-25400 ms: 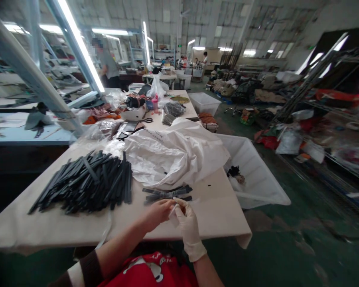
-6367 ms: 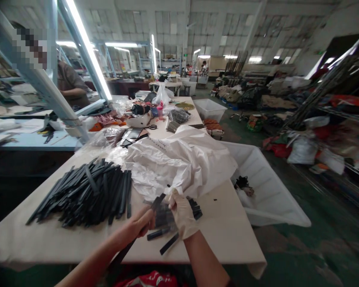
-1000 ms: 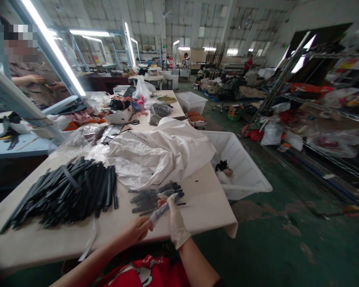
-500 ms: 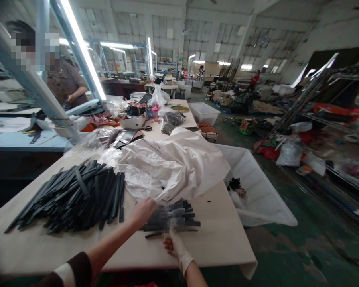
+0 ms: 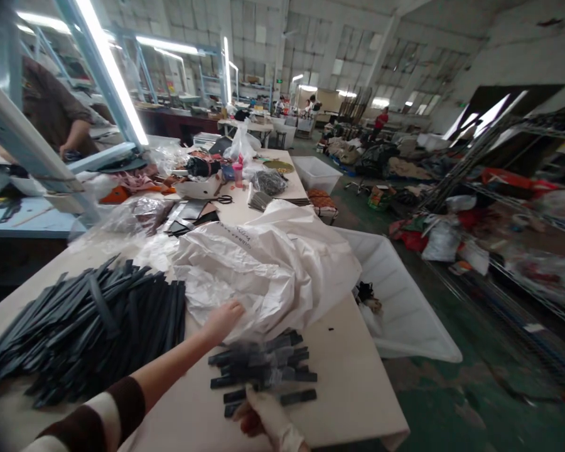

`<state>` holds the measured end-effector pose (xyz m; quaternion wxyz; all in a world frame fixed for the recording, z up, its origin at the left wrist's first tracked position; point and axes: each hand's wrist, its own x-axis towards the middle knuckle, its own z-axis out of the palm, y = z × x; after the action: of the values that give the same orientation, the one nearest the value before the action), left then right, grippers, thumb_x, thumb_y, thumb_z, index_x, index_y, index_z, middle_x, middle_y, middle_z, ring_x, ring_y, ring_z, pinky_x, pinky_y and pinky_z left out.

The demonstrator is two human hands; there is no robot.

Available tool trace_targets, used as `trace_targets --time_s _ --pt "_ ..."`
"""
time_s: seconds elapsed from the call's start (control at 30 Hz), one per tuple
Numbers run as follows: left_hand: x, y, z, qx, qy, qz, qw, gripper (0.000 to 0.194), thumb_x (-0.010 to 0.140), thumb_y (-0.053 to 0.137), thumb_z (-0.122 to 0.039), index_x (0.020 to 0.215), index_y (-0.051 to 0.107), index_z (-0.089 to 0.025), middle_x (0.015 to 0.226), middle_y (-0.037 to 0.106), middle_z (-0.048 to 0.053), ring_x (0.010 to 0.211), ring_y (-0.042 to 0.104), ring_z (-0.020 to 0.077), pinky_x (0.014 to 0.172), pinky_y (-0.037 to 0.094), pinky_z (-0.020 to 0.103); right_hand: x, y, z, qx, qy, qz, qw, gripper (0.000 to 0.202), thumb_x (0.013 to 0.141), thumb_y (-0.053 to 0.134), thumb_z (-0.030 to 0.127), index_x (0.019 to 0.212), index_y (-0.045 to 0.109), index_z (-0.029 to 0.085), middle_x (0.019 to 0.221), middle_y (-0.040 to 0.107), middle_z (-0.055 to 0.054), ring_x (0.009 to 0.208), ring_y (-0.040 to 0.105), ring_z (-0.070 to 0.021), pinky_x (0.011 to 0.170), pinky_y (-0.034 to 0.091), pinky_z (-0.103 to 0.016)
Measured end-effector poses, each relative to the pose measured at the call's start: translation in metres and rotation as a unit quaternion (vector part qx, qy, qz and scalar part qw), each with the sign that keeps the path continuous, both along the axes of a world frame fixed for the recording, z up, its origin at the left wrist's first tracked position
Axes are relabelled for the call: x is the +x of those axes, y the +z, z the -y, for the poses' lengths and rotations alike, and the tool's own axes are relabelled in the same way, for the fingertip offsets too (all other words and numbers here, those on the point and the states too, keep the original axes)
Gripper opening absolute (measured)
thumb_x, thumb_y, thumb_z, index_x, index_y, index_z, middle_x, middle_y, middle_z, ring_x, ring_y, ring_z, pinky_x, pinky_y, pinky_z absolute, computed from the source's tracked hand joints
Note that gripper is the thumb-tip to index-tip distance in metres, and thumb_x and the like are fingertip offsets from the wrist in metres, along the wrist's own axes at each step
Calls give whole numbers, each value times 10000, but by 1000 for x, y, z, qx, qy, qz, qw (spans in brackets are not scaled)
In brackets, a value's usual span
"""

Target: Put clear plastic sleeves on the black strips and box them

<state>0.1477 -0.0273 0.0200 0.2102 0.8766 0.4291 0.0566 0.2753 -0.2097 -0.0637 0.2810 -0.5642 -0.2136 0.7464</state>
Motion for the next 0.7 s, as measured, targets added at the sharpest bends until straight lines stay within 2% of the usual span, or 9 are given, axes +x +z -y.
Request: trace_targets --time_s 0.1,0.17,0.23,0.3,0.37,0.43,0.53,0.6,0.7 --pt "-24 18 36 51 -92 41 994 250 867 418 -176 1033 598 -228 1172 561 43 1069 505 170 921 378 292 0 45 -19 1 -75 -180 981 746 711 311 753 734 685 107 445 511 -8 391 459 -90 398 321 -201" --pt "-34 28 61 87 -137 75 984 252 871 421 -196 1046 599 -235 1234 528 40 1105 488 173 944 369 298 5 74 -28 15 -68 -268 961 711 735 346 717 833 674 95 546 576 -31 451 502 -99 428 352 -208" --pt "-38 35 81 100 -141 97 980 249 866 428 -200 1032 612 -231 1237 531 38 1102 495 176 948 375 301 6 97 -30 31 -58 -274 960 514 741 515 597 836 668 116 623 611 -33 472 501 -89 431 341 -203" --pt "-39 36 97 100 -116 110 982 248 857 431 -190 1015 620 -225 1214 549 34 1083 511 176 938 390 300 1 110 -22 76 -25 -246 966 341 717 639 454 776 666 120 600 596 -17 456 468 -73 429 311 -201" --pt "-39 32 107 78 -77 113 987 268 854 420 -171 1045 599 -225 1218 544 26 1082 515 161 931 401 277 -7 116 -10 116 17 -230 966 292 695 683 397 701 658 106 517 535 8 433 424 -61 430 283 -205" --pt "-44 22 109 57 -24 106 992 315 847 420 -158 1133 538 -216 1250 516 33 1111 499 147 942 396 252 -13 119 2 121 23 -228 966 296 666 709 397 646 639 110 486 492 24 430 389 -54 434 268 -205" --pt "-68 3 93 32 154 22 987 410 831 455 -183 1241 428 -196 1313 449 62 1157 470 149 967 375 243 -10 123 7 126 -71 -235 961 313 624 742 393 557 560 147 493 463 42 440 341 -48 437 259 -200" --pt "-91 -9 75 20 284 -45 958 438 818 480 -202 1249 407 -169 1331 414 105 1147 483 187 948 392 279 0 128 2 139 -144 -248 948 348 624 741 397 526 503 162 495 424 56 444 311 -48 430 248 -195" --pt "-119 -24 47 6 374 -84 924 459 785 514 -201 1219 416 -88 1249 462 197 1062 538 269 869 435 375 18 137 -5 170 -224 -243 928 393 600 752 408 502 457 168 481 370 70 431 269 -47 402 212 -186"
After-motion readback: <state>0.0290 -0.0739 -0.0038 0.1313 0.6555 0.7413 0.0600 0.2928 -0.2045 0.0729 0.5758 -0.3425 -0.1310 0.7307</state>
